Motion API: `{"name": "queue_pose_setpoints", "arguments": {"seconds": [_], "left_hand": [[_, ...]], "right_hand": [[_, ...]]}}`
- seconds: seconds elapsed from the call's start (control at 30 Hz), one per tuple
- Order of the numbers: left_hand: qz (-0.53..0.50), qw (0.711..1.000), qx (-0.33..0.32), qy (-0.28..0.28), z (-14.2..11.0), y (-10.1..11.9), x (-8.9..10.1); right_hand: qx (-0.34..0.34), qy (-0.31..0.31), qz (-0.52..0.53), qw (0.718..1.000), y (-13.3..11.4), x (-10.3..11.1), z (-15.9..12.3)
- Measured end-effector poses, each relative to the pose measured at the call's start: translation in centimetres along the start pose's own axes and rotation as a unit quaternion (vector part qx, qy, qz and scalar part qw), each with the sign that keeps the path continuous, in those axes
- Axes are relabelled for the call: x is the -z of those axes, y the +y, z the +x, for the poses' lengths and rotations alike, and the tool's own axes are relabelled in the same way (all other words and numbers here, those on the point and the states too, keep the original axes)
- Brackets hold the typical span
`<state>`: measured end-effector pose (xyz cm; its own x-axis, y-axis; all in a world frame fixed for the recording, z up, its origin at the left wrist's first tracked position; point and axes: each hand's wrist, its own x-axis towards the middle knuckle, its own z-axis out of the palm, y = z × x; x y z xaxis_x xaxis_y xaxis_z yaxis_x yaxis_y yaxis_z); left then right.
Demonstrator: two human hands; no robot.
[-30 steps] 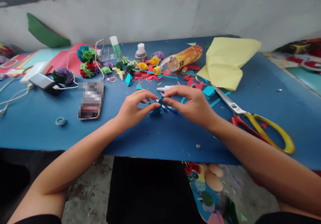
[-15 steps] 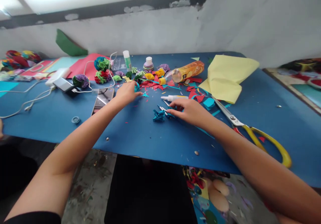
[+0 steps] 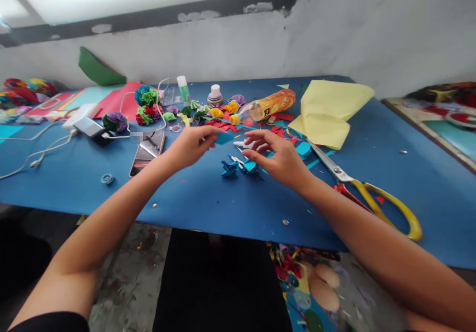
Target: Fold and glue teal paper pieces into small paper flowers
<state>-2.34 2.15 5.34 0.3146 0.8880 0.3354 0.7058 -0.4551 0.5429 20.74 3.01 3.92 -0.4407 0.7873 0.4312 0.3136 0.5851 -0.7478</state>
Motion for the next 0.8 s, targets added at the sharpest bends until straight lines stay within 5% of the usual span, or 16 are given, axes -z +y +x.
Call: {"name": "queue_pose_setpoints", "arguments": {"seconds": [0.07,0.17,0.3,0.43,0.63,0.8], "left_hand": [[-0.097,0.994,-0.048,-0.021,-1.4,1.7,-0.6],[-0.225,0.974,-0.02,-0.024,-2.6,3.1,-1.5],[-0.403,0.909,0.08,-0.064,-2.8,2.7,-2.0],[-0.437,0.871,0.149,-0.165,-3.1,2.0,-2.0],[-0.302,0.934,0.153,-0.118,-3.6,2.0,-1.7],[-0.287,0.912,0.146,-0.255,-3.8,2.1,-2.0]], "right_hand": [[-0.02,-0.027,0.078,0.996,-0.6,-0.2,-0.3],[-0.017,-0.066,0.124,0.99,-1.0,-0.3,-0.7],[0.148,-0.129,0.016,0.98,-1.3,0.2,-1.2],[0.274,-0.153,-0.081,0.946,-1.3,0.1,-1.5],[0.177,-0.132,-0.103,0.97,-1.3,-0.7,-2.0],[0.053,-0.16,-0.084,0.982,-1.5,-1.1,-2.0]]}}
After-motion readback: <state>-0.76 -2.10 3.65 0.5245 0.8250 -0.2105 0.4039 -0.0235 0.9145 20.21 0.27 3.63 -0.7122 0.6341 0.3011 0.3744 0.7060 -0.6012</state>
